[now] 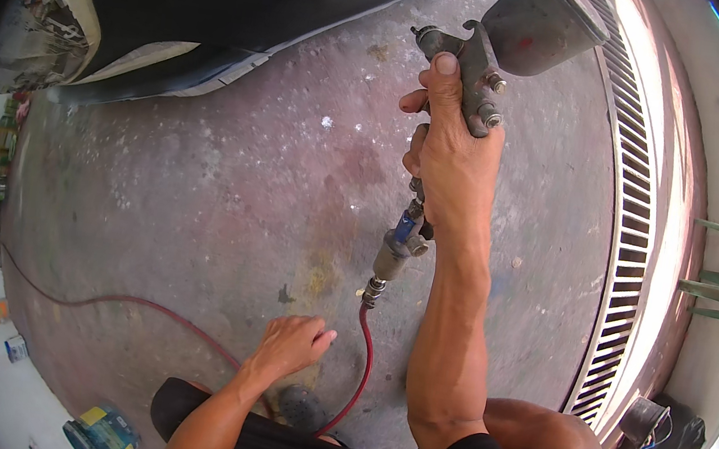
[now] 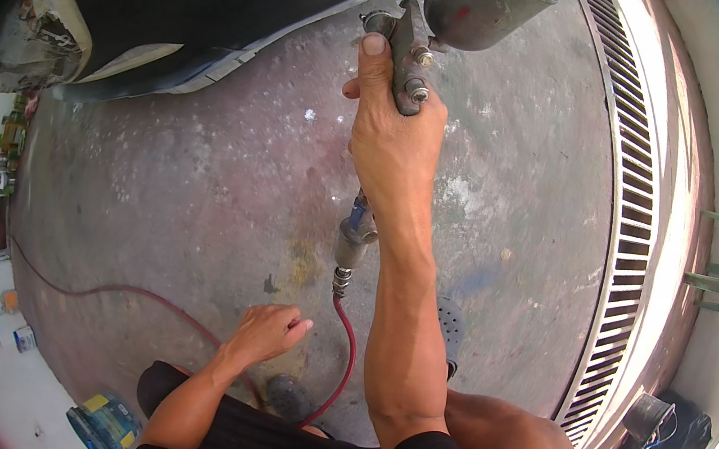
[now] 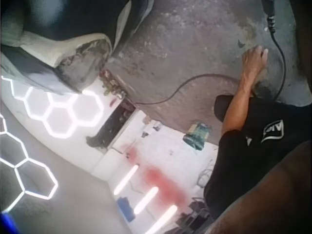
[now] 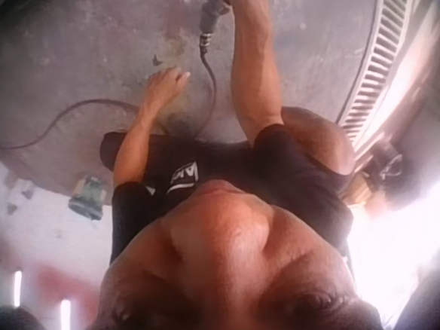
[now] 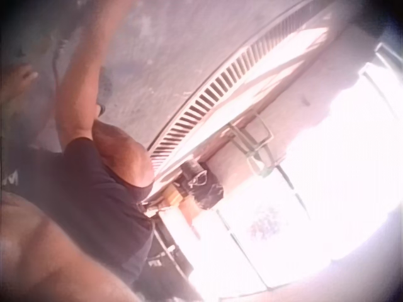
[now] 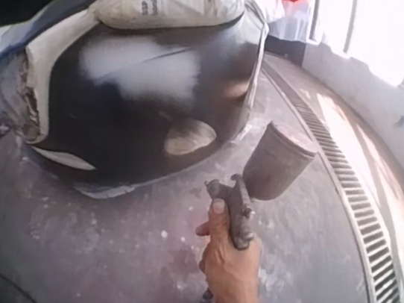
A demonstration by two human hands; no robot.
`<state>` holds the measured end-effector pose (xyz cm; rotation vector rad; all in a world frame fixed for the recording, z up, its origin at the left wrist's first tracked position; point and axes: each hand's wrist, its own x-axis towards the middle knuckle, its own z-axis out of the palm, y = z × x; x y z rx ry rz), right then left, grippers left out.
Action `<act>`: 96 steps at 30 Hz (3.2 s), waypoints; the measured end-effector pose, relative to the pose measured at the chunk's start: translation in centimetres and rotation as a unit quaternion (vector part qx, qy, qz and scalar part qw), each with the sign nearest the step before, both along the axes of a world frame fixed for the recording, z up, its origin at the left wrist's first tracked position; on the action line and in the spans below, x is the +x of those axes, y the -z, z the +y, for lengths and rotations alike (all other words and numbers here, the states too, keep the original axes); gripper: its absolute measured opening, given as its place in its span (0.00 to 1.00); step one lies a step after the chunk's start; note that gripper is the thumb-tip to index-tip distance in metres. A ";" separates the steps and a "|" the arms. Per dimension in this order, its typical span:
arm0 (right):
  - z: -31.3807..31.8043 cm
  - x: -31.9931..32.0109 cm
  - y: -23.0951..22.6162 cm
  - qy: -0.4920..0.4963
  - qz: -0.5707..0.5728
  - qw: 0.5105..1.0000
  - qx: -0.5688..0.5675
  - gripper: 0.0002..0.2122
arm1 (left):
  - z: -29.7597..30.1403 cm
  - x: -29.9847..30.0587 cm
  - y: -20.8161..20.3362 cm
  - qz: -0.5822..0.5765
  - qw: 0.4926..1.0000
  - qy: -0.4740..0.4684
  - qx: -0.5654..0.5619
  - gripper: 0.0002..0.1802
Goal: The person uses a spray gun to apply paint to a large black curved object that is partially covered with newspaper and plastic sheeting. The person moves around the object, adjusting the spray gun and applying paint in sweeping motions.
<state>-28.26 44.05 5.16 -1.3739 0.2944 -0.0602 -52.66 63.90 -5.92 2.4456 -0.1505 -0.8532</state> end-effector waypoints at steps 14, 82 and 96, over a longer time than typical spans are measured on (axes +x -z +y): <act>-0.5 1.6 0.3 -0.044 -0.005 0.996 0.075 0.29 | -0.3 0.3 0.0 0.022 1.000 -0.005 0.000 0.23; 5.6 -5.4 -0.8 -0.031 -0.026 0.990 -0.133 0.22 | 1.2 0.0 0.6 -0.079 0.991 -0.107 -0.028 0.17; 8.2 -7.6 1.1 -0.172 -0.012 0.982 -0.072 0.24 | 0.2 2.5 -1.1 -0.123 0.947 -0.241 -0.171 0.14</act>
